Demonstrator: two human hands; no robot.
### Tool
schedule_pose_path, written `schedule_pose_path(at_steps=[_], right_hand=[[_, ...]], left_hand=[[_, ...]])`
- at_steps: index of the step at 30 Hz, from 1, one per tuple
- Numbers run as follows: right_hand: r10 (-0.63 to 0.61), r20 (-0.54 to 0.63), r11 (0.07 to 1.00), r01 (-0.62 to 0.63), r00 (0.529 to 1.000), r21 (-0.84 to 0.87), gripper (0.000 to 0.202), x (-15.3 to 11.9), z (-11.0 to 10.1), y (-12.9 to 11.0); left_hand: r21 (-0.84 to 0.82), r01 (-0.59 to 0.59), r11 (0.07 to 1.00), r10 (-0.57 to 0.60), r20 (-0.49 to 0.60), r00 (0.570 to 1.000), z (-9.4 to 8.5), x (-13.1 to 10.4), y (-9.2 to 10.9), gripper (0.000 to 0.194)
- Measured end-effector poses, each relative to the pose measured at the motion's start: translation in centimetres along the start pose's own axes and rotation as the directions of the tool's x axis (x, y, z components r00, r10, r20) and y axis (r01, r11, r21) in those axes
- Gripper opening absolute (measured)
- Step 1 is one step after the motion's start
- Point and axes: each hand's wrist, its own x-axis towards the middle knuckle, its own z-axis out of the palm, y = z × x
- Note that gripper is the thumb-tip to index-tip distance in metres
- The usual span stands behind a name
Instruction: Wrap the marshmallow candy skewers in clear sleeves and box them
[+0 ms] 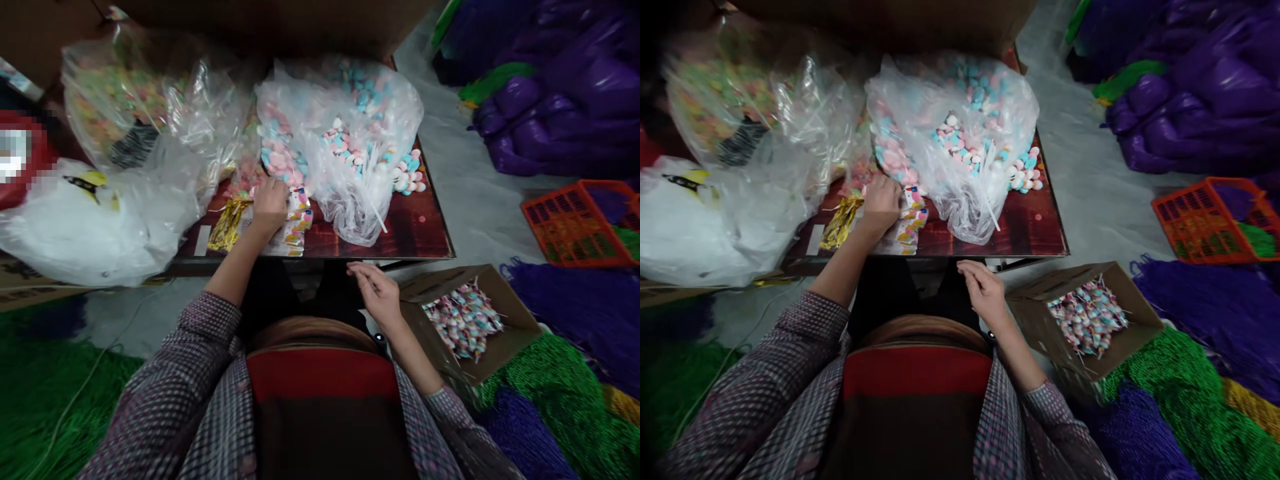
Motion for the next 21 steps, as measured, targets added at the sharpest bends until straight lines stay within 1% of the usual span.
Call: schedule_pose_path(at_steps=[2, 3, 4, 6, 7, 9, 11, 12, 14, 16, 17, 18, 20, 21], right_hand=[[0.167, 0.018, 0.975, -0.167, 0.986, 0.149, 0.022, 1.2, 0.6, -0.6], [0.241, 0.040, 0.942, -0.244, 0.970, 0.230, 0.026, 2.1, 1.1, -0.9], [0.286, 0.072, 0.907, -0.294, 0.956, 0.301, 0.033, 3.2, 1.6, -1.2], [0.308, 0.107, 0.870, -0.326, 0.945, 0.370, 0.043, 5.6, 2.9, -1.8], [0.298, 0.139, 0.868, -0.328, 0.944, 0.373, 0.045, 6.8, 3.6, -1.9], [0.260, 0.173, 0.888, -0.305, 0.950, 0.345, 0.040, 8.6, 4.7, -2.0], [0.255, 0.143, 0.899, -0.289, 0.956, 0.329, 0.041, 9.5, 5.3, -1.8], [0.260, 0.105, 0.903, -0.280, 0.960, 0.326, 0.042, 9.6, 5.3, -1.7], [0.250, 0.010, 0.914, -0.239, 0.968, 0.328, 0.043, 9.5, 5.1, -1.5], [0.204, -0.036, 0.919, -0.179, 0.978, 0.352, 0.045, 9.2, 4.5, -1.5], [0.182, -0.017, 0.913, -0.162, 0.983, 0.376, 0.047, 9.1, 4.1, -1.6], [0.167, 0.025, 0.902, -0.163, 0.986, 0.400, 0.051, 9.0, 3.8, -1.7], [0.171, 0.114, 0.881, -0.204, 0.979, 0.427, 0.053, 9.0, 3.4, -1.8], [0.184, 0.134, 0.879, -0.224, 0.974, 0.421, 0.050, 9.0, 3.3, -1.8]], left_hand=[[-0.090, -0.075, 0.993, 0.069, -0.071, 0.995, -0.4, -1.4, 0.4, 0.015], [-0.130, -0.115, 0.985, 0.105, -0.083, 0.991, -0.6, -2.2, 0.8, 0.015], [-0.160, -0.155, 0.975, 0.146, -0.068, 0.987, -0.8, -3.0, 1.4, 0.015], [-0.212, -0.233, 0.949, 0.232, -0.029, 0.972, -1.1, -4.4, 2.8, 0.016], [-0.237, -0.265, 0.935, 0.268, -0.020, 0.963, -1.3, -5.0, 3.5, 0.017], [-0.306, -0.287, 0.908, 0.294, -0.025, 0.956, -1.7, -5.9, 4.5, 0.019], [-0.414, -0.235, 0.879, 0.250, -0.021, 0.968, -2.3, -6.6, 4.9, 0.020], [-0.479, -0.192, 0.857, 0.219, 0.001, 0.976, -2.6, -6.9, 4.8, 0.022], [-0.601, -0.098, 0.793, 0.185, 0.084, 0.979, -3.1, -7.4, 4.3, 0.022], [-0.694, -0.022, 0.720, 0.188, 0.164, 0.968, -3.5, -7.7, 3.9, 0.026], [-0.728, 0.004, 0.686, 0.194, 0.188, 0.963, -3.7, -7.8, 3.7, 0.029], [-0.754, 0.019, 0.657, 0.201, 0.199, 0.959, -3.8, -7.9, 3.7, 0.032], [-0.781, 0.014, 0.625, 0.225, 0.197, 0.954, -4.0, -8.0, 3.9, 0.036], [-0.784, -0.004, 0.621, 0.244, 0.189, 0.951, -4.1, -8.0, 4.0, 0.038]])
